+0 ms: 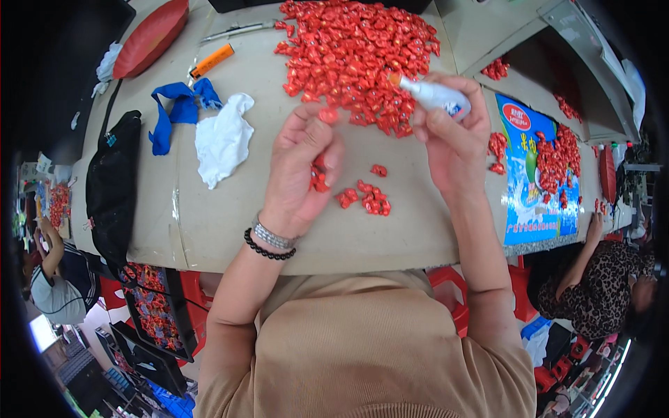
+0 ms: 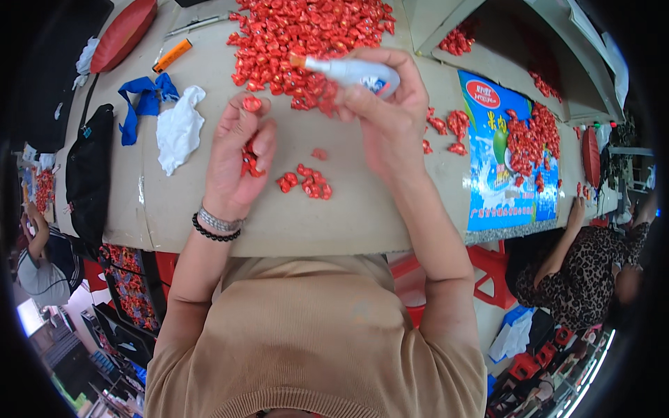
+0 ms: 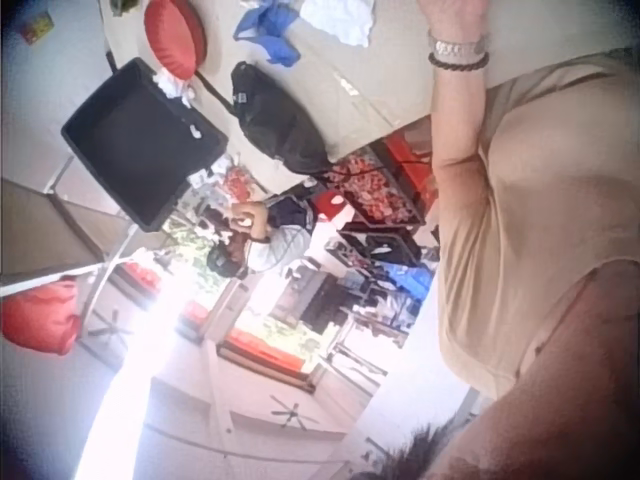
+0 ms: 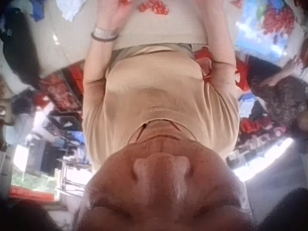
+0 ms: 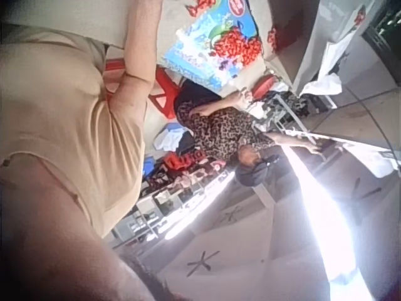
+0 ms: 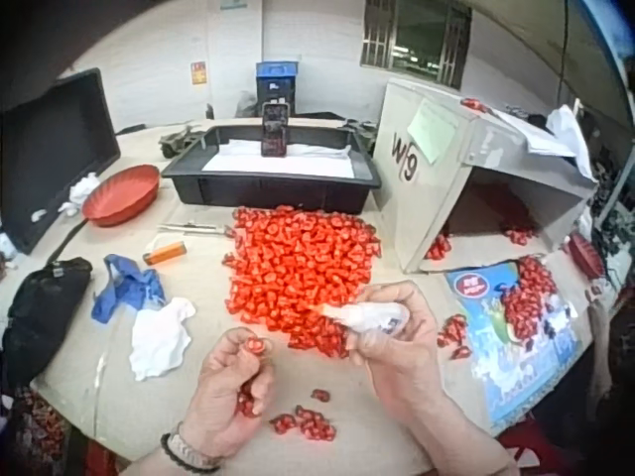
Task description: Apply glue to small red plastic components and assemble them into larger decorative units.
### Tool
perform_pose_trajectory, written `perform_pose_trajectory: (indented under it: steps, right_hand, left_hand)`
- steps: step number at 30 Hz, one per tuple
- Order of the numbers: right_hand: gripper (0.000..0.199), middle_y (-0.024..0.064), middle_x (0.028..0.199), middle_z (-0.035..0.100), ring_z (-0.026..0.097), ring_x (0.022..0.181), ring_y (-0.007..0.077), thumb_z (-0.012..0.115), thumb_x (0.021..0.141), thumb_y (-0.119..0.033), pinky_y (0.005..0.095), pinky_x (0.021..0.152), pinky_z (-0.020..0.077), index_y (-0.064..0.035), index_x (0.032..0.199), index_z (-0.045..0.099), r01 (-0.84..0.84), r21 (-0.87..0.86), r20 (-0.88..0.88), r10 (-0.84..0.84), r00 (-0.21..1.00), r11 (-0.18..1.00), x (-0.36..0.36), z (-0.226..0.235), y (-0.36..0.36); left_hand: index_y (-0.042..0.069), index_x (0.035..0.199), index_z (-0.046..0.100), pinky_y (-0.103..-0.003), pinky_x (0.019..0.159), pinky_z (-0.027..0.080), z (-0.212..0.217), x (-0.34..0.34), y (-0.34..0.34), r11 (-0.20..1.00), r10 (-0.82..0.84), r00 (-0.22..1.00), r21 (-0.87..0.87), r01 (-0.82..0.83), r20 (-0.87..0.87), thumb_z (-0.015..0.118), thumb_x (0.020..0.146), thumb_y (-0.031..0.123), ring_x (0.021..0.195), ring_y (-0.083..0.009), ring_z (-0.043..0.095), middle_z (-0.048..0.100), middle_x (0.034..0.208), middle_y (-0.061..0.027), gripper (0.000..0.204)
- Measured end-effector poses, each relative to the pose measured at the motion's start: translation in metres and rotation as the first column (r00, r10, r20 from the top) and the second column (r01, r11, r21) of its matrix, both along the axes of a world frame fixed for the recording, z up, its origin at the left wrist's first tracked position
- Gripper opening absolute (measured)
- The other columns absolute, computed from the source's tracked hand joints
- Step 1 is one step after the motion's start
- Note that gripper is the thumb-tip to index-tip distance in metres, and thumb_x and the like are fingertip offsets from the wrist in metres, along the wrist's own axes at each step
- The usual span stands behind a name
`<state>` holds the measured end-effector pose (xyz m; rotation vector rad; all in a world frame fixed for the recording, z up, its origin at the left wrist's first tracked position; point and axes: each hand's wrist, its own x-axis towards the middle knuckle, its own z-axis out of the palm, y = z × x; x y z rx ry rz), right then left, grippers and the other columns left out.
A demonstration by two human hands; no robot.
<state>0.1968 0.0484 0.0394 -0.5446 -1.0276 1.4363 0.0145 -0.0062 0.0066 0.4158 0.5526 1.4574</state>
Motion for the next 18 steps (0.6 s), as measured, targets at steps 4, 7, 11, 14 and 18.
perform_pose_trajectory:
  steps: [4, 7, 11, 14, 18]
  right_hand:
    - [0.046, 0.0108, 0.086, 0.061, 0.058, 0.073, 0.0165, 0.075, 0.073, -0.006, 0.0276, 0.062, 0.0446, -0.0034, 0.115, 0.054, -0.084, -0.031, 0.028, 0.085, 0.996, 0.996, 0.009, 0.003, 0.005]
    - [0.045, 0.0083, 0.083, 0.059, 0.059, 0.072, 0.0164, 0.075, 0.072, -0.006, 0.0281, 0.061, 0.0455, -0.0049, 0.113, 0.055, -0.021, -0.062, 0.128, 0.029, 0.991, 0.998, 0.007, 0.005, 0.006]
    - [0.036, 0.0078, 0.083, 0.061, 0.06, 0.068, 0.0153, 0.069, 0.072, 0.004, 0.0285, 0.06, 0.0487, -0.0023, 0.103, 0.054, -0.062, -0.107, 0.325, 0.094, 0.941, 0.992, 0.003, 0.017, -0.003]
    - [0.026, 0.0041, 0.082, 0.058, 0.057, 0.063, 0.0125, 0.069, 0.076, 0.001, 0.0234, 0.052, 0.0442, -0.0072, 0.097, 0.056, -0.077, -0.126, 0.621, 0.139, 0.771, 0.989, 0.009, 0.008, -0.012]
    - [0.014, 0.0005, 0.079, 0.059, 0.057, 0.065, 0.0116, 0.071, 0.075, 0.0, 0.026, 0.055, 0.0445, -0.0029, 0.085, 0.062, -0.106, 0.033, 0.893, 0.018, 0.449, 0.994, 0.013, -0.008, -0.026]
  left_hand:
    - [0.009, 0.104, 0.056, -0.018, 0.039, 0.035, -0.002, -0.006, 0.003, 1.0, 0.013, 1.0, 0.019, -0.013, 0.007, 0.059, 0.092, 0.02, 0.058, -0.0074, 0.042, 0.057, 0.099, -0.0026, 0.016]
    - [0.009, 0.105, 0.057, -0.018, 0.04, 0.036, -0.004, -0.008, 0.006, 1.0, 0.015, 1.0, 0.02, -0.015, 0.028, 0.058, 0.092, 0.021, 0.058, -0.0075, 0.042, 0.06, 0.101, -0.0029, 0.018]
    - [0.009, 0.107, 0.057, -0.019, 0.041, 0.036, -0.007, -0.011, 0.007, 0.999, 0.041, 0.996, 0.012, -0.042, 0.083, 0.061, 0.09, 0.015, 0.059, -0.0082, 0.047, 0.061, 0.1, -0.0056, 0.018]
    - [0.009, 0.107, 0.057, -0.019, 0.042, 0.036, -0.005, -0.013, 0.007, 0.999, 0.041, 0.993, 0.011, -0.042, 0.115, 0.061, 0.09, 0.015, 0.06, -0.0084, 0.047, 0.061, 0.1, -0.0052, 0.018]
    - [0.01, 0.107, 0.057, -0.019, 0.042, 0.037, -0.008, -0.014, 0.004, 0.999, 0.025, 0.992, 0.021, -0.028, 0.122, 0.061, 0.091, 0.015, 0.06, -0.0083, 0.047, 0.061, 0.099, -0.0047, 0.018]
